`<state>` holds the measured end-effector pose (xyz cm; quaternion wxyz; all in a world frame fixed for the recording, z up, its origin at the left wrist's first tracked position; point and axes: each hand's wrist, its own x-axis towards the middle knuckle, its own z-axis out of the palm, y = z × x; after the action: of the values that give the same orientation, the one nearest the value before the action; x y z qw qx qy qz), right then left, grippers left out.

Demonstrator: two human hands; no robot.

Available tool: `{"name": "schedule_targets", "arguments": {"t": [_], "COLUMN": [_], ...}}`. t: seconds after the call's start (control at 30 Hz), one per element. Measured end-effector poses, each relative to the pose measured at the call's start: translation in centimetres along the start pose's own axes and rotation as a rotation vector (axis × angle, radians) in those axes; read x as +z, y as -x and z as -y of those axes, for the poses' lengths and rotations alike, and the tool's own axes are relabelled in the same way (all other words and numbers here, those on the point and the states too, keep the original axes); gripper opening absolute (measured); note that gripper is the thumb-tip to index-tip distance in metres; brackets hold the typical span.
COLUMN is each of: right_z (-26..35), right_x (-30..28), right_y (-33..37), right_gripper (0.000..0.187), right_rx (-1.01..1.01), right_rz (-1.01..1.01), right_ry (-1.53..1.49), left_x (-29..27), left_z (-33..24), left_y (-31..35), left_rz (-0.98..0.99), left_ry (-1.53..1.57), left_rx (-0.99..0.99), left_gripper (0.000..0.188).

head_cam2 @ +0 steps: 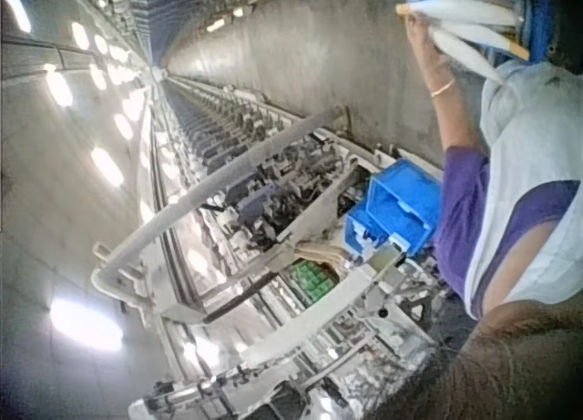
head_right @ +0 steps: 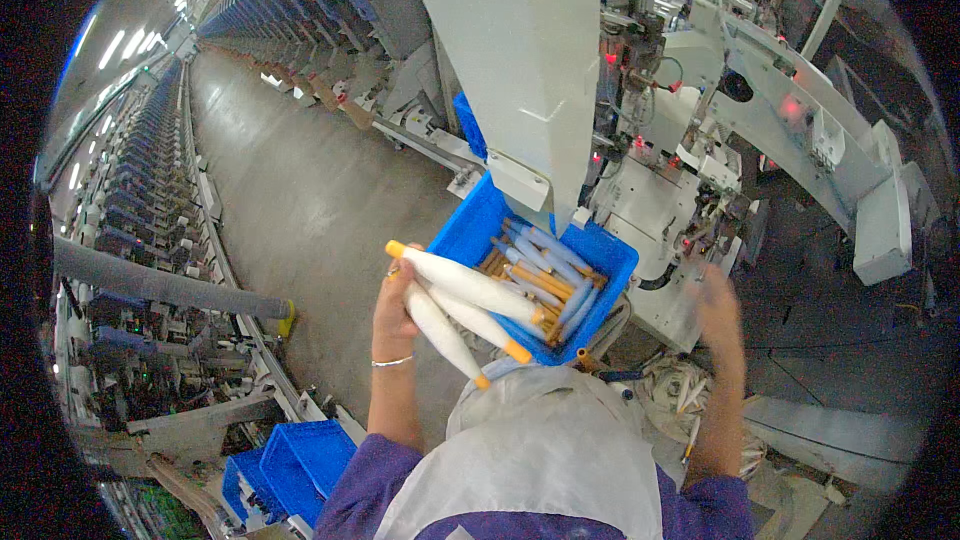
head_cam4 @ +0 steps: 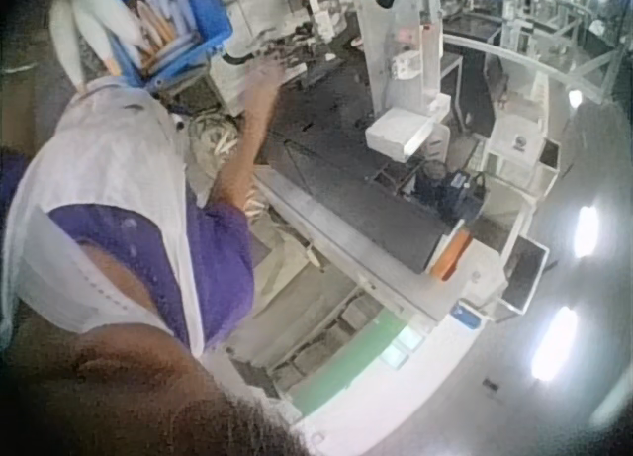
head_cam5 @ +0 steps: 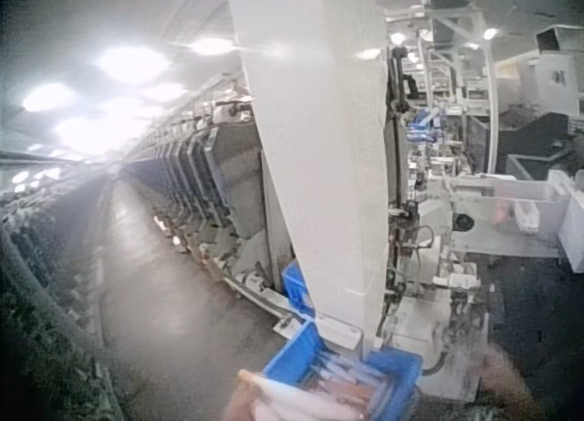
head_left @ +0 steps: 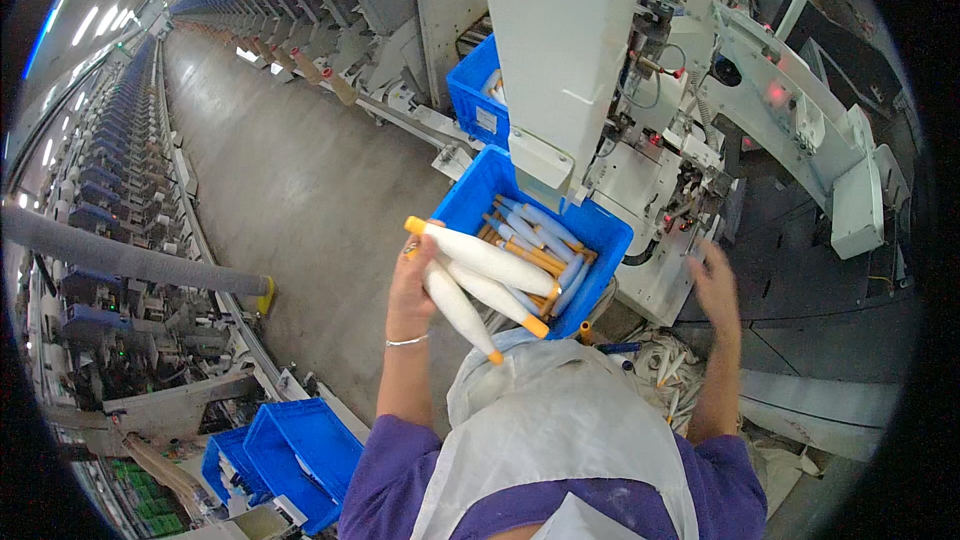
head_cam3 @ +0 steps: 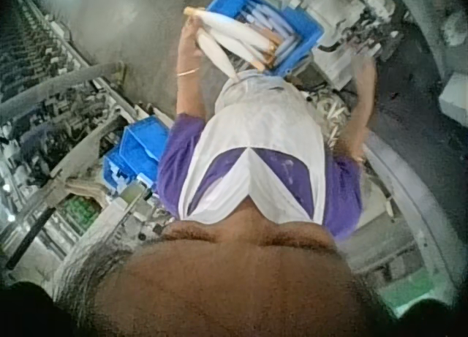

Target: The person walks to a textile machine and repeatedly picks up white spools with yellow or blue ends from blue bins. They inspect the spools and place them back into the bins, occasionally moving between bins. The task involves handling multiple spools and organizing them within the bins.

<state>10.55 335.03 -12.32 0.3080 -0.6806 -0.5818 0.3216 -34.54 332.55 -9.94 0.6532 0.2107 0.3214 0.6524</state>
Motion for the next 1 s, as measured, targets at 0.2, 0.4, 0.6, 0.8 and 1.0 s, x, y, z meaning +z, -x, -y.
{"name": "schedule_targets", "arguments": {"t": [0.2,0.4,0.6,0.8,1.0], "right_z": [15.3,13.0,9.2,11.7,15.1], "right_x": [13.1,9.3,8.6,9.2,14.5], "right_y": [3.4,2.6,0.5,-1.0,0.0], "right_gripper": [0.054,0.045,0.04,0.03,0.03], "right_rx": [-0.46,-0.085,0.228,-0.325,-0.62], "right_rz": [0.627,0.86,1.002,0.702,0.767], "right_ry": [0.006,-0.187,-0.518,-0.776,-0.873], "left_x": [2.7,-4.5,-7.8,-4.2,0.3], "left_z": [3.3,-7.0,-8.6,-0.2,6.0], "left_y": [-0.4,-0.3,2.3,0.2,-1.4], "left_rz": [0.071,-0.506,-0.397,-0.236,-0.022], "left_ry": [-0.185,0.019,-0.249,-0.059,0.366], "left_rx": [-0.096,0.292,0.505,0.021,-0.315], "left_gripper": [0.033,0.027,0.011,0.032,0.057]}}
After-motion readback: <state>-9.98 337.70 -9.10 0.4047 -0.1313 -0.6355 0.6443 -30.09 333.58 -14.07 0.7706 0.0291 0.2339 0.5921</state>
